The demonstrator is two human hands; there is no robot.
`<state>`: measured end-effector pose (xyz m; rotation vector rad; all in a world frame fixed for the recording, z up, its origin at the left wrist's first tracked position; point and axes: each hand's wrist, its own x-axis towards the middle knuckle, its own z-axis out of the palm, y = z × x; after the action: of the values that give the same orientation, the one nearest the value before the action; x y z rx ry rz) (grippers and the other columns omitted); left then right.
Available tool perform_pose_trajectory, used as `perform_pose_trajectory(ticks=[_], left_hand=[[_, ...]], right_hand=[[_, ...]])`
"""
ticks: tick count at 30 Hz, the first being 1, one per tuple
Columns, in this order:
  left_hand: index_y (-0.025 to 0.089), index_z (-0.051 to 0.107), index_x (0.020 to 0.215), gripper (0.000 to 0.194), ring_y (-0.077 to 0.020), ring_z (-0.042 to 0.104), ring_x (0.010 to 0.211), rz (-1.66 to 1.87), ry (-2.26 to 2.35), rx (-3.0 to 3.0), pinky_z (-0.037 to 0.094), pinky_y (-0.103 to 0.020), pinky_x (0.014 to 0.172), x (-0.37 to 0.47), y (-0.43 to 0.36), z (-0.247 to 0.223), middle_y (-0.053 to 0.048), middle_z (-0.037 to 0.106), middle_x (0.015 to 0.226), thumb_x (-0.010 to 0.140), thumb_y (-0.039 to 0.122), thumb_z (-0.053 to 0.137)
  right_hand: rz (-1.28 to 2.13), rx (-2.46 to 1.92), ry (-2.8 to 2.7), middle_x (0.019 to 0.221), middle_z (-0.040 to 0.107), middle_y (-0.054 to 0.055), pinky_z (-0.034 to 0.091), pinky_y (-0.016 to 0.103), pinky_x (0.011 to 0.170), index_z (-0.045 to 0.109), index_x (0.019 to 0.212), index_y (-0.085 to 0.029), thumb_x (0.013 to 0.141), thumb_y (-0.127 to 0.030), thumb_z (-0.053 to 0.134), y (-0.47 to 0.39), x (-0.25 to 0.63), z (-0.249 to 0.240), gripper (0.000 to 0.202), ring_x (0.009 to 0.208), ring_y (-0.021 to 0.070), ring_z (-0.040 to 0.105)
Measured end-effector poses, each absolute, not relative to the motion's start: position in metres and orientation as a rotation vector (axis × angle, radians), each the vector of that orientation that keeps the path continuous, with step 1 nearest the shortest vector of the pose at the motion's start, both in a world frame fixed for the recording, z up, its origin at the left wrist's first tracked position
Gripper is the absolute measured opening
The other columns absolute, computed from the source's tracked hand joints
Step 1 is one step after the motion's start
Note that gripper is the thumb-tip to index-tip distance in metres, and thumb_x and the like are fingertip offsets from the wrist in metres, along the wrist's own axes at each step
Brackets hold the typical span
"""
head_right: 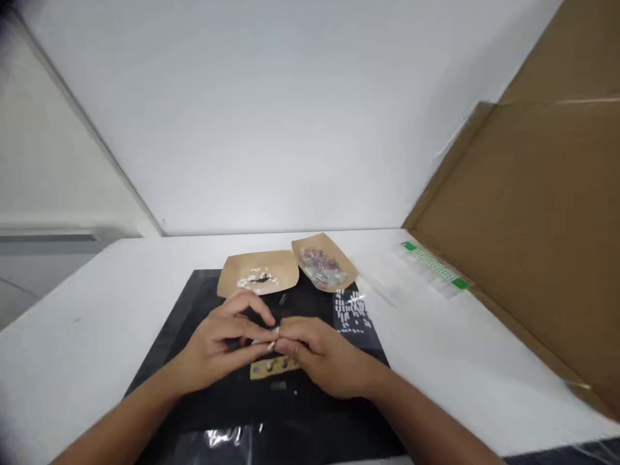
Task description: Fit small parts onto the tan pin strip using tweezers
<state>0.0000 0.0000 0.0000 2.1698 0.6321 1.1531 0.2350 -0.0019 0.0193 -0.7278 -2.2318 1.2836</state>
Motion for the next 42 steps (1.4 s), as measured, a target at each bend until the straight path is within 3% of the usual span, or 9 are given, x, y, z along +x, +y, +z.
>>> perform_pose_trajectory(ticks=[7,15,18,21,25,30,33,37,42], left_hand=[[0.026,0.08,0.102,0.014,-0.0181,0.058,0.096,1.085,0.634,2.164,0.046,-0.035,0.086,-0.001,0.002,0.001,-0.006,0.067,0.105,0.091,0.018,0.074],[0.023,0.079,0.096,0.007,-0.0182,0.056,0.095,0.941,0.687,2.174,0.048,-0.026,0.068,-0.004,0.005,0.002,-0.008,0.065,0.106,0.092,0.022,0.073],[0.022,0.078,0.095,0.007,-0.0181,0.056,0.095,0.889,0.721,2.174,0.047,-0.025,0.065,-0.006,0.007,0.003,-0.008,0.064,0.106,0.092,0.023,0.071],[0.022,0.077,0.092,0.006,-0.0178,0.056,0.094,0.855,0.752,2.192,0.048,-0.026,0.067,-0.009,0.008,0.005,-0.007,0.064,0.107,0.092,0.023,0.07],[0.022,0.075,0.092,0.006,-0.0186,0.057,0.099,0.826,0.747,2.232,0.049,-0.032,0.082,-0.01,0.008,0.007,-0.006,0.064,0.106,0.09,0.02,0.07],[0.021,0.075,0.09,0.006,-0.0172,0.059,0.093,0.74,0.732,2.24,0.047,-0.033,0.084,-0.011,0.009,0.005,-0.005,0.064,0.098,0.087,0.016,0.072],[0.02,0.075,0.09,0.006,-0.0151,0.06,0.088,0.664,0.694,2.212,0.048,-0.029,0.078,-0.013,0.01,0.002,-0.004,0.064,0.097,0.087,0.015,0.072],[0.019,0.075,0.093,0.009,-0.0112,0.058,0.077,0.548,0.695,2.164,0.043,-0.022,0.061,-0.017,0.011,0.0,-0.003,0.062,0.096,0.087,0.015,0.071],[0.02,0.076,0.089,0.014,-0.0107,0.058,0.076,0.4,0.724,2.123,0.047,-0.021,0.065,-0.02,0.012,0.001,-0.002,0.063,0.093,0.081,0.009,0.072]], right_hand=[[1.243,-0.781,-2.271,0.087,0.062,0.001,0.044,0.027,0.075,0.069,0.094,-0.019,0.107,-0.04,0.044,-0.001,0.235,0.016,0.036,0.082,0.014,0.056],[0.978,-1.0,-2.408,0.072,0.052,-0.005,0.035,0.025,0.064,0.056,0.073,-0.019,0.1,-0.041,0.059,0.006,0.241,0.015,0.036,0.068,0.01,0.049],[0.781,-1.072,-2.49,0.08,0.056,-0.003,0.037,0.028,0.071,0.055,0.078,-0.02,0.092,-0.05,0.069,0.007,0.246,0.017,0.036,0.075,0.0125,0.051],[0.78,-1.07,-2.537,0.095,0.062,-0.001,0.04,0.03,0.078,0.058,0.095,-0.021,0.077,-0.058,0.081,0.006,0.249,0.017,0.046,0.087,0.0166,0.055],[0.869,-0.981,-2.597,0.106,0.066,0.0,0.04,0.031,0.085,0.058,0.105,-0.023,0.072,-0.05,0.087,0.001,0.246,0.011,0.052,0.095,0.0183,0.059],[0.799,-1.014,-2.655,0.099,0.069,-0.003,0.037,0.031,0.083,0.058,0.097,-0.022,0.076,-0.035,0.087,0.0,0.24,0.004,0.038,0.089,0.017,0.06],[0.743,-1.055,-2.65,0.092,0.069,-0.004,0.035,0.03,0.079,0.057,0.092,-0.021,0.08,-0.024,0.081,0.0,0.239,0.004,0.027,0.083,0.0152,0.059],[0.739,-1.097,-2.638,0.089,0.068,-0.004,0.034,0.03,0.078,0.058,0.089,-0.022,0.078,-0.022,0.081,0.0,0.24,0.006,0.025,0.082,0.0157,0.058],[0.721,-1.113,-2.65,0.088,0.069,-0.003,0.033,0.03,0.077,0.059,0.088,-0.021,0.08,-0.021,0.078,0.0,0.241,0.006,0.02,0.082,0.0164,0.057]])
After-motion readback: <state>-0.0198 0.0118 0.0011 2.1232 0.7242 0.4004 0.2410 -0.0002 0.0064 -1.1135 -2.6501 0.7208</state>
